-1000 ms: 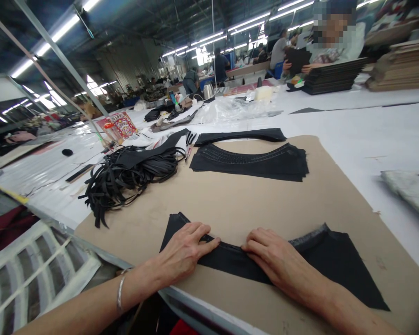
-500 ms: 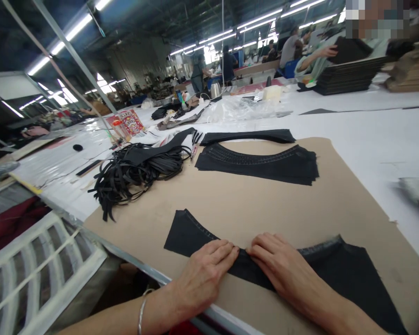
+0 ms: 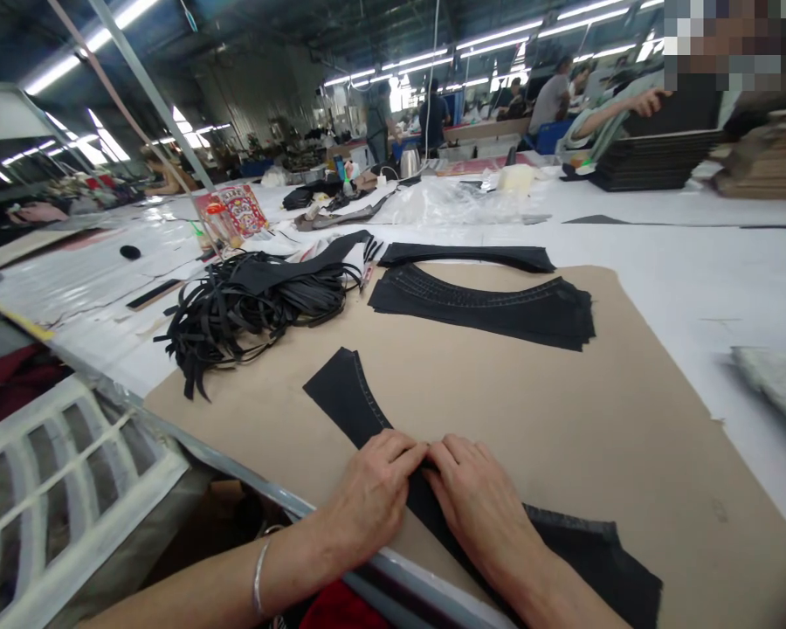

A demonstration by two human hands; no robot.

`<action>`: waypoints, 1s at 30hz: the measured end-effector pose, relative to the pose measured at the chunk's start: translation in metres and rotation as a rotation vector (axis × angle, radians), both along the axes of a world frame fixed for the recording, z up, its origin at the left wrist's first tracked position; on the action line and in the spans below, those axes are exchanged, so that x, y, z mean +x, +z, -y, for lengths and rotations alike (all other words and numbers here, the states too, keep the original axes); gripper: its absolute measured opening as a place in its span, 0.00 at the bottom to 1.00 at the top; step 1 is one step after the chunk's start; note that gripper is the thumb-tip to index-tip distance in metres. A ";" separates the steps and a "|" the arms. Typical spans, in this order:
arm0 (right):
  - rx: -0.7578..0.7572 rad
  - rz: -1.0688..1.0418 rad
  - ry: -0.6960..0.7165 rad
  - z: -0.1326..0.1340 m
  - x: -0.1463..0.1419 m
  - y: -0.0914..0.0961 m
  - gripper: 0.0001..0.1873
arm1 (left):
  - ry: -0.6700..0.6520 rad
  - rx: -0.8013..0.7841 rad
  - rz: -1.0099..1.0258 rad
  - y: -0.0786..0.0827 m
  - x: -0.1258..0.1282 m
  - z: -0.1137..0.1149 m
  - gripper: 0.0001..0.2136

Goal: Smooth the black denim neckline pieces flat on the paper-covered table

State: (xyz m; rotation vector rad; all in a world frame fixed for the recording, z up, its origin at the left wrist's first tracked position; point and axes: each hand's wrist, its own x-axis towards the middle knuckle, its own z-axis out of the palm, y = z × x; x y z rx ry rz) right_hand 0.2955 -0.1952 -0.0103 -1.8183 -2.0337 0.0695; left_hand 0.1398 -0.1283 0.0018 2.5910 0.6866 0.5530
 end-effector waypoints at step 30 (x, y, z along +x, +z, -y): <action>-0.032 -0.080 0.214 0.045 0.050 0.004 0.13 | -0.127 0.073 -0.071 -0.003 0.015 0.023 0.20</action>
